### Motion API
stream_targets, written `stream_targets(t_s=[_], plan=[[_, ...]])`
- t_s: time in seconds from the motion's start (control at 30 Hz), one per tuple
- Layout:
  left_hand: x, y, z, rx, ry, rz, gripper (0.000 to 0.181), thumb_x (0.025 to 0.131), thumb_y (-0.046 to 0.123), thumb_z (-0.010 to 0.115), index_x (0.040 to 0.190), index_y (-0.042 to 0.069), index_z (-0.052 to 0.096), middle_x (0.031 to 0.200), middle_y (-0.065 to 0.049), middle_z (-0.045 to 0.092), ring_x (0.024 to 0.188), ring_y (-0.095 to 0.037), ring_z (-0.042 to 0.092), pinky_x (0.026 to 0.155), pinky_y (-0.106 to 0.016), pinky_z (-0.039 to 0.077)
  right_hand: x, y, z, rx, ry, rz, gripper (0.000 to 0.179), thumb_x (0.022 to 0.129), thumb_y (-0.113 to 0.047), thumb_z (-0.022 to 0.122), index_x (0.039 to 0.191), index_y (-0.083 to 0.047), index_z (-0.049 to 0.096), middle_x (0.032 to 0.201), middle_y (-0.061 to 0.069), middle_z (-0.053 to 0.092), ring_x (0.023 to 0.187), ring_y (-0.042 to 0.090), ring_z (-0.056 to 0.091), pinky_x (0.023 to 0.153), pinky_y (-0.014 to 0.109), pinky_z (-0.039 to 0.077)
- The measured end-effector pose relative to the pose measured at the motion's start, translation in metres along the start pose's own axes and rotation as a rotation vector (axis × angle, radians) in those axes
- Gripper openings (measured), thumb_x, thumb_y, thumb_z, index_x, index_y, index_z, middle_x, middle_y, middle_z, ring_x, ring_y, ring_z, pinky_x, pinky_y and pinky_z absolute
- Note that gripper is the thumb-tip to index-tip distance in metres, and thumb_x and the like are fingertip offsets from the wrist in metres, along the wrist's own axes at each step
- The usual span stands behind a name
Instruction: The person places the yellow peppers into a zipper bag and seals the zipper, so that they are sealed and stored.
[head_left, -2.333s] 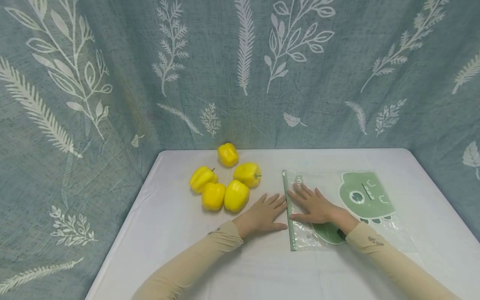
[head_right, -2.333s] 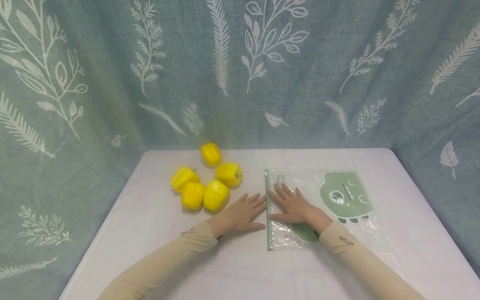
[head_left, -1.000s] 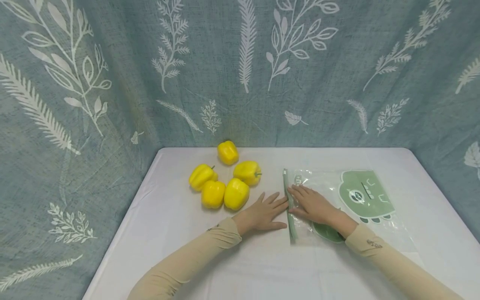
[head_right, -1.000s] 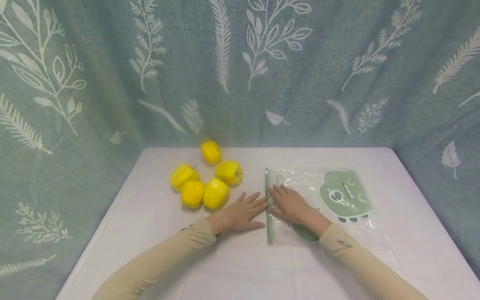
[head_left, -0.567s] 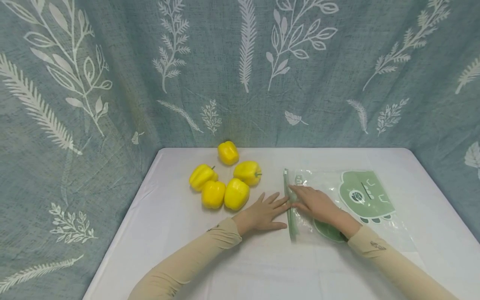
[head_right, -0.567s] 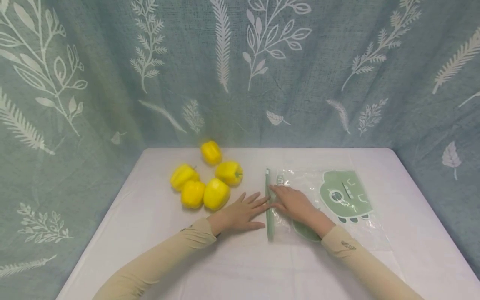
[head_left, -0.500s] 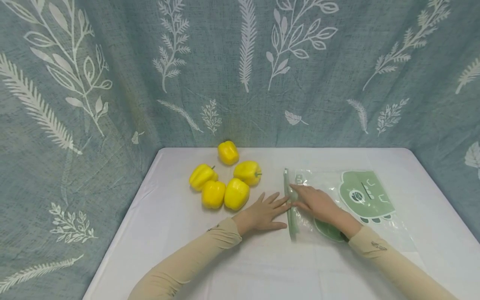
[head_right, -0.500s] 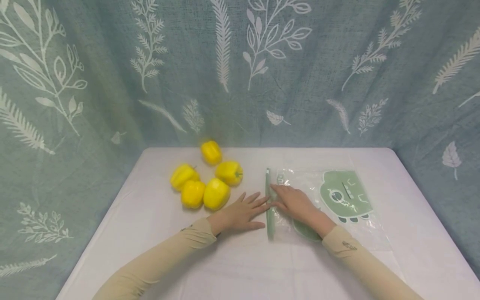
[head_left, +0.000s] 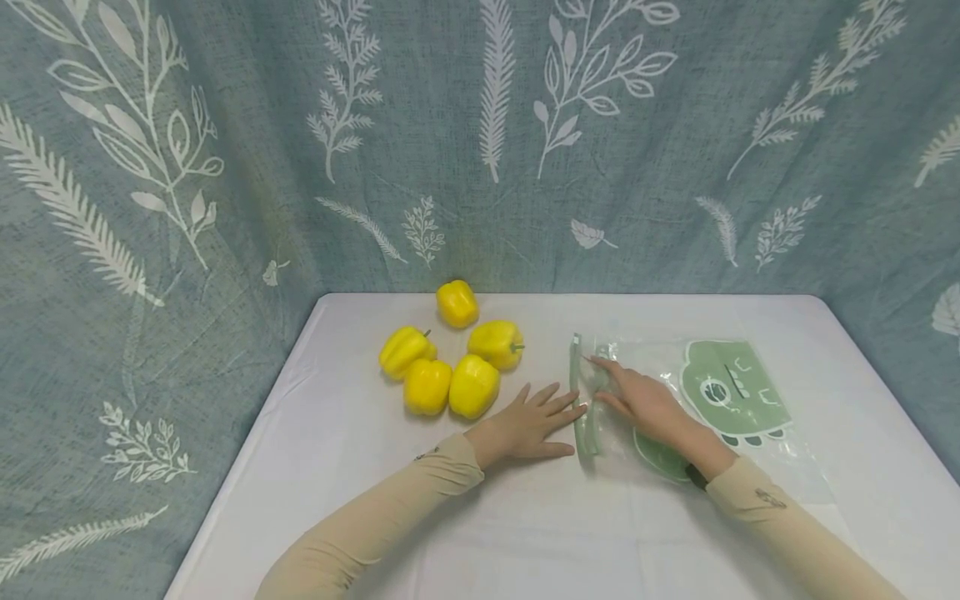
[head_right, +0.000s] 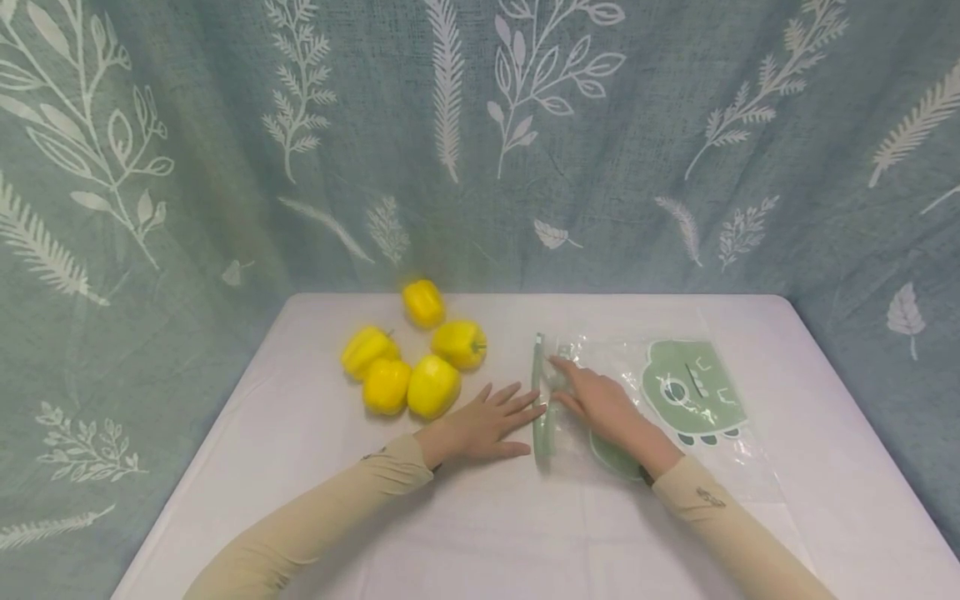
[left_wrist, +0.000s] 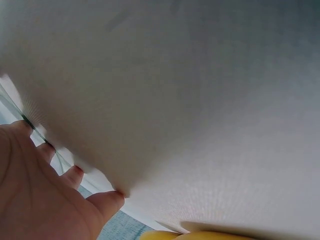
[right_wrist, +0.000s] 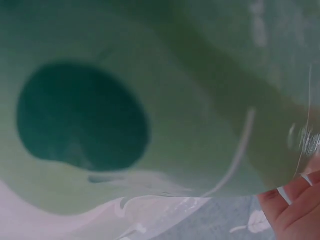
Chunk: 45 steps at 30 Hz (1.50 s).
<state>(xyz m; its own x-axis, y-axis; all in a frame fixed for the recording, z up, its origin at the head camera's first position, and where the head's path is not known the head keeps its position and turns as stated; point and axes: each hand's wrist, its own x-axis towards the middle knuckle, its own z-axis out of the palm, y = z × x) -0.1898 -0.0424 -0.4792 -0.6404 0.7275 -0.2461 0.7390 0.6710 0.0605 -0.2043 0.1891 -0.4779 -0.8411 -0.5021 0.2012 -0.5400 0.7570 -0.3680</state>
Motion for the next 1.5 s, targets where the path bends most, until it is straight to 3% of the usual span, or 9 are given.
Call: stream_targets(t_s=[0.23, 0.33, 0.67, 0.97, 1.5], plan=[[0.0004, -0.0008, -0.0006, 0.007, 0.004, 0.002, 0.065, 0.094, 0.059, 0.031, 0.149, 0.031, 0.012, 0.156, 0.006, 0.005, 0.143, -0.025, 0.007, 0.113, -0.054, 0.014, -0.0004, 0.0032, -0.0008, 0.013, 0.021, -0.012, 0.048, 0.096, -0.028, 0.05, 0.14, -0.012, 0.038, 0.134, 0.014, 0.051, 0.116, 0.033, 0.053, 0.092, 0.05, 0.046], [0.001, -0.001, -0.0009, 0.007, -0.003, 0.0, 0.065, 0.094, 0.059, 0.031, 0.149, 0.031, 0.011, 0.156, 0.006, 0.005, 0.143, -0.025, 0.006, 0.113, -0.054, 0.014, -0.0007, 0.0037, -0.0009, 0.011, 0.042, -0.022, 0.045, 0.096, -0.025, 0.05, 0.138, -0.011, 0.04, 0.133, 0.013, 0.052, 0.117, 0.033, 0.053, 0.092, 0.049, 0.046], [0.0, -0.0001, -0.002, -0.021, -0.017, -0.003, 0.065, 0.094, 0.058, 0.033, 0.149, 0.031, 0.012, 0.156, 0.006, 0.005, 0.143, -0.025, 0.006, 0.113, -0.055, 0.013, -0.0032, 0.0016, -0.0037, -0.046, 0.13, -0.047, 0.039, 0.096, -0.024, 0.049, 0.133, -0.011, 0.045, 0.123, 0.011, 0.058, 0.109, 0.031, 0.057, 0.089, 0.048, 0.047], [0.0009, 0.0001, 0.0004, -0.015, -0.014, -0.013, 0.065, 0.094, 0.059, 0.031, 0.149, 0.032, 0.011, 0.156, 0.007, 0.005, 0.143, -0.024, 0.006, 0.113, -0.055, 0.013, -0.0011, 0.0022, -0.0039, -0.123, 0.17, -0.077, 0.037, 0.095, -0.023, 0.05, 0.13, -0.011, 0.045, 0.106, 0.008, 0.061, 0.092, 0.024, 0.058, 0.075, 0.042, 0.049], [0.0042, -0.0008, 0.0039, -0.003, -0.031, -0.032, 0.065, 0.093, 0.062, 0.027, 0.148, 0.034, 0.008, 0.156, 0.008, 0.002, 0.144, -0.023, 0.003, 0.114, -0.054, 0.009, -0.0004, 0.0014, -0.0035, -0.112, 0.172, -0.099, 0.033, 0.097, -0.027, 0.044, 0.128, -0.014, 0.046, 0.112, 0.006, 0.059, 0.096, 0.021, 0.054, 0.076, 0.039, 0.042]])
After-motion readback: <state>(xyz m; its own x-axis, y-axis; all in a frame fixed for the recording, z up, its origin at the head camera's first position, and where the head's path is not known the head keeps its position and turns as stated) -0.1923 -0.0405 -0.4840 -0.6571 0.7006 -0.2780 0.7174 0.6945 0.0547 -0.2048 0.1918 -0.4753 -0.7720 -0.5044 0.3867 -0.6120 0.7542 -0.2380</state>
